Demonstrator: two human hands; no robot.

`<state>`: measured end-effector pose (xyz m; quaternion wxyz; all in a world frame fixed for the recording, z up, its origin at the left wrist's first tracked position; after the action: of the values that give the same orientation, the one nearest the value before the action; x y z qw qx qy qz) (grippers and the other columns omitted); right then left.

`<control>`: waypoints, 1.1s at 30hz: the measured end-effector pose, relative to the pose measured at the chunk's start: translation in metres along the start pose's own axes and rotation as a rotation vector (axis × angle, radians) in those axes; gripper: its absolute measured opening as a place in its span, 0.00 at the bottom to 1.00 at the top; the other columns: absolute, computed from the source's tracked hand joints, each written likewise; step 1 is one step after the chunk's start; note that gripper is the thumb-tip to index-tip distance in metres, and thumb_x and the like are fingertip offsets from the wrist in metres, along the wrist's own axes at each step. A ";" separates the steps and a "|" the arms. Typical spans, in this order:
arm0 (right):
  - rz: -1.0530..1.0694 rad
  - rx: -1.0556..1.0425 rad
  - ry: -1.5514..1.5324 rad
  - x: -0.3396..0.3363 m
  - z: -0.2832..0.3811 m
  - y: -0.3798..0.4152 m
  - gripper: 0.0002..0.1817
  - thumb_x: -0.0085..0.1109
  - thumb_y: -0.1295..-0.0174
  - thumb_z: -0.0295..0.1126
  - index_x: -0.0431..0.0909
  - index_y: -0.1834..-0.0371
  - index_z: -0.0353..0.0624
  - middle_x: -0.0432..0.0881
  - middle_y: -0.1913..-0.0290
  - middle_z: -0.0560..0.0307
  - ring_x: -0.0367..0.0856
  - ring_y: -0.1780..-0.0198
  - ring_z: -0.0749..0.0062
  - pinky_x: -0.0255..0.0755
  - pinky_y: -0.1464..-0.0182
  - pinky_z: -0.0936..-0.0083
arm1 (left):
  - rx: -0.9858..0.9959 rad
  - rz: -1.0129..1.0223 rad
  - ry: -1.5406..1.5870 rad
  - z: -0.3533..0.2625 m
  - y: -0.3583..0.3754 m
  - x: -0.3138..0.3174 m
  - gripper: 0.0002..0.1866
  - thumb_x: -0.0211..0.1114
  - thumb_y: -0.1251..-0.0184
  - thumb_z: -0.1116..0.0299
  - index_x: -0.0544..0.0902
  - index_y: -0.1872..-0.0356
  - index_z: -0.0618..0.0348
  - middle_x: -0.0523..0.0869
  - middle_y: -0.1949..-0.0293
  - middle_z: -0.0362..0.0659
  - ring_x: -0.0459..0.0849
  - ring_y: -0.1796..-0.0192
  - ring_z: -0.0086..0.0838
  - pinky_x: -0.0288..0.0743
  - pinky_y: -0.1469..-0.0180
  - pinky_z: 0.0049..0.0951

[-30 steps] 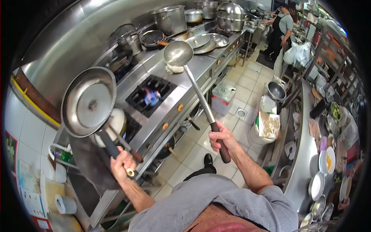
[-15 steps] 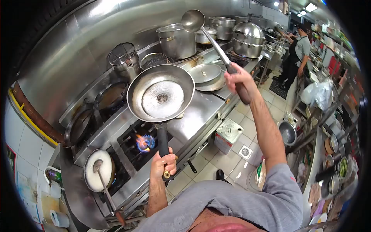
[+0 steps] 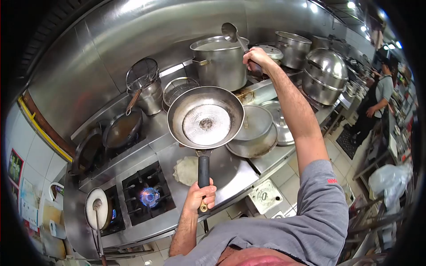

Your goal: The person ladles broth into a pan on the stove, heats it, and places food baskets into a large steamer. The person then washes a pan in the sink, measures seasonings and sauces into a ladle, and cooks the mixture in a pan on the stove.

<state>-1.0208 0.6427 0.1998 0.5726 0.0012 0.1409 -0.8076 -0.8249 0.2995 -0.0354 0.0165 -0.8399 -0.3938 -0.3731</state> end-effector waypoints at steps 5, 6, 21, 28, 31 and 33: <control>-0.002 0.049 0.062 -0.019 -0.022 -0.079 0.03 0.57 0.61 0.22 0.73 0.84 0.36 0.71 0.85 0.57 0.72 0.85 0.73 0.65 0.84 0.76 | 0.016 -0.053 -0.001 -0.013 -0.061 0.028 0.08 0.58 0.44 0.79 0.69 0.66 0.56 0.64 0.85 0.32 0.62 0.89 0.15 0.57 0.88 0.21; -0.029 0.071 0.101 -0.024 -0.025 -0.094 0.03 0.57 0.61 0.22 0.73 0.85 0.36 0.70 0.86 0.57 0.71 0.85 0.73 0.64 0.84 0.76 | 0.018 -0.053 -0.005 -0.016 -0.073 0.033 0.08 0.58 0.44 0.78 0.69 0.67 0.56 0.63 0.85 0.32 0.61 0.89 0.15 0.57 0.88 0.20; 0.262 0.202 -0.987 -0.009 0.014 -0.152 0.07 0.49 0.47 0.32 0.67 0.70 0.41 0.69 0.77 0.53 0.61 0.86 0.79 0.54 0.84 0.82 | 0.048 0.078 0.030 -0.069 -0.175 0.091 0.07 0.58 0.43 0.77 0.68 0.71 0.55 0.65 0.83 0.32 0.64 0.86 0.14 0.61 0.85 0.20; 0.212 0.097 -1.022 -0.011 0.068 -0.119 0.06 0.50 0.46 0.30 0.66 0.68 0.41 0.68 0.74 0.52 0.59 0.86 0.82 0.52 0.85 0.84 | 0.062 0.133 0.059 -0.085 -0.191 0.112 0.06 0.58 0.43 0.77 0.68 0.70 0.56 0.65 0.82 0.32 0.64 0.85 0.14 0.61 0.84 0.19; 0.229 0.107 -1.033 -0.019 0.081 -0.104 0.06 0.50 0.45 0.29 0.66 0.67 0.41 0.68 0.73 0.50 0.58 0.86 0.82 0.52 0.85 0.85 | 0.072 0.143 0.079 -0.089 -0.195 0.121 0.06 0.58 0.43 0.76 0.70 0.70 0.57 0.65 0.82 0.31 0.65 0.84 0.14 0.62 0.83 0.20; 0.286 0.129 -1.053 -0.023 0.089 -0.092 0.08 0.52 0.45 0.29 0.65 0.69 0.38 0.68 0.74 0.52 0.58 0.87 0.83 0.51 0.85 0.86 | 0.075 0.153 0.082 -0.091 -0.196 0.130 0.05 0.57 0.42 0.76 0.70 0.70 0.56 0.65 0.82 0.30 0.64 0.85 0.13 0.61 0.83 0.18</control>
<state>-1.0837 0.6718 0.3100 0.6686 -0.3488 -0.2159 -0.6203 -0.9600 0.4897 0.0613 0.0925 -0.8502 -0.3413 -0.3900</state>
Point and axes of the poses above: each hand's wrist, its own y-axis away from the middle knuckle, its own x-axis out of the palm, z = x × y, the point moved 8 cm from there along -y, towards the middle knuckle
